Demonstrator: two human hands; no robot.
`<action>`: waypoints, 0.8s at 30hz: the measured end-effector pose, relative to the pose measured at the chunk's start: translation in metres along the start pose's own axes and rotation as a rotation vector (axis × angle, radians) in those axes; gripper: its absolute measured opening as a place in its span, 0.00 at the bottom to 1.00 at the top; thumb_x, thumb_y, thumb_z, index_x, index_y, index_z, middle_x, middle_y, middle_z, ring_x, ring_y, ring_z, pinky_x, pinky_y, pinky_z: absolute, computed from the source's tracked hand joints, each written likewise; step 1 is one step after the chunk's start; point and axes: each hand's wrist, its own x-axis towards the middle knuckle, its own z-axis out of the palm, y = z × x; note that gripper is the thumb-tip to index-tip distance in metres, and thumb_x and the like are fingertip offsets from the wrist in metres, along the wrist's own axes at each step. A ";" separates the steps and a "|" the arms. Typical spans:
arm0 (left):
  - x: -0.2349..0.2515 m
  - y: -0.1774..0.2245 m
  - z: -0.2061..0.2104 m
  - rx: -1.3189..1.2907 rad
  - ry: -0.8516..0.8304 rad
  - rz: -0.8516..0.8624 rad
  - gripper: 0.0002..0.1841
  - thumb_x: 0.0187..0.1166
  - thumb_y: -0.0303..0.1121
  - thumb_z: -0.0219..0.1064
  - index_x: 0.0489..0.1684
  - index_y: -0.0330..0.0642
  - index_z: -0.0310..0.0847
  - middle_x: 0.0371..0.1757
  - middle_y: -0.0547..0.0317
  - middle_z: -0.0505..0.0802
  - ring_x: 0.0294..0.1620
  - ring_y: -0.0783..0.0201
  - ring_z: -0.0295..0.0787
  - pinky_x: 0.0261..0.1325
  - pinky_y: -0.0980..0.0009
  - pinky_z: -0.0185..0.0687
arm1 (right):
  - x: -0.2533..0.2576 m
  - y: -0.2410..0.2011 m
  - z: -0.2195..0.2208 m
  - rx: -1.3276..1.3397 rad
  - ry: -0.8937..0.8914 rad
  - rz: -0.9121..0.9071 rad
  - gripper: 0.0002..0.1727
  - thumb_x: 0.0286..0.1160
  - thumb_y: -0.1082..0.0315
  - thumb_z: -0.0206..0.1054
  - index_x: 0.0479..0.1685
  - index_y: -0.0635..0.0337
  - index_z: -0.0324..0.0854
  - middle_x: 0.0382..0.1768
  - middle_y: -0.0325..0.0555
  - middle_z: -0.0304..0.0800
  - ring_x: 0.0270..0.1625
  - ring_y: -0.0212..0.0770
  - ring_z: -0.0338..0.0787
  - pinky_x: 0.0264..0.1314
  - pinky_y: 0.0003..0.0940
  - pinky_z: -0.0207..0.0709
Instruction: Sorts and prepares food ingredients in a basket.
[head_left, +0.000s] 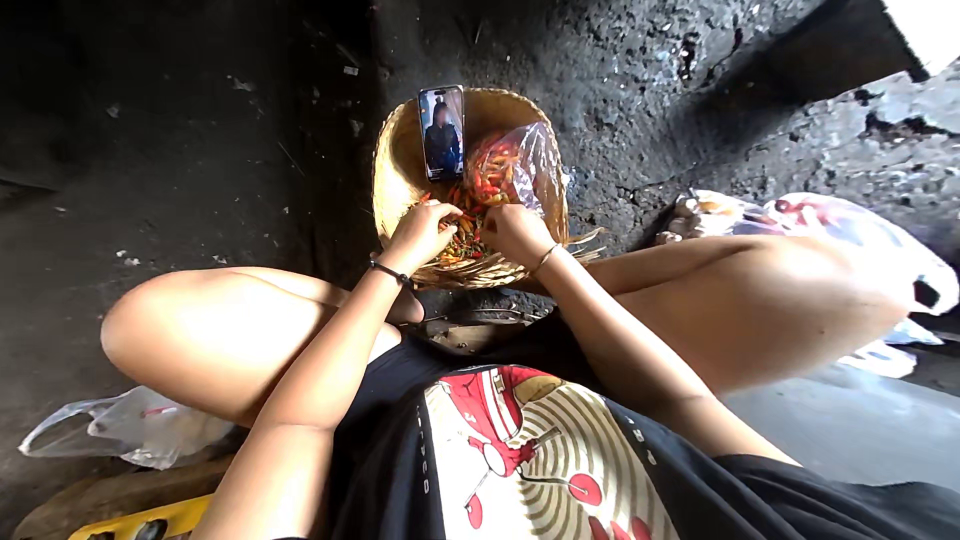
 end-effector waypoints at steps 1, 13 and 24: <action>0.001 0.000 0.002 -0.031 0.010 0.047 0.16 0.82 0.27 0.67 0.66 0.40 0.88 0.67 0.45 0.91 0.73 0.48 0.85 0.79 0.49 0.75 | 0.001 0.003 0.004 0.036 0.010 -0.065 0.15 0.81 0.60 0.65 0.47 0.64 0.88 0.46 0.61 0.91 0.54 0.64 0.91 0.53 0.69 0.80; 0.001 0.000 0.001 -0.011 -0.007 -0.097 0.13 0.85 0.35 0.67 0.58 0.38 0.88 0.57 0.45 0.94 0.63 0.48 0.90 0.72 0.46 0.79 | 0.003 0.011 -0.012 -0.059 -0.065 0.065 0.14 0.74 0.64 0.72 0.48 0.68 0.88 0.52 0.66 0.90 0.60 0.67 0.89 0.57 0.72 0.79; 0.003 0.003 0.002 0.070 -0.017 -0.165 0.13 0.87 0.35 0.65 0.61 0.39 0.88 0.60 0.45 0.93 0.66 0.47 0.89 0.72 0.44 0.78 | 0.038 0.005 0.041 -0.069 0.125 -0.128 0.16 0.88 0.62 0.58 0.61 0.59 0.86 0.53 0.62 0.92 0.59 0.66 0.91 0.58 0.70 0.80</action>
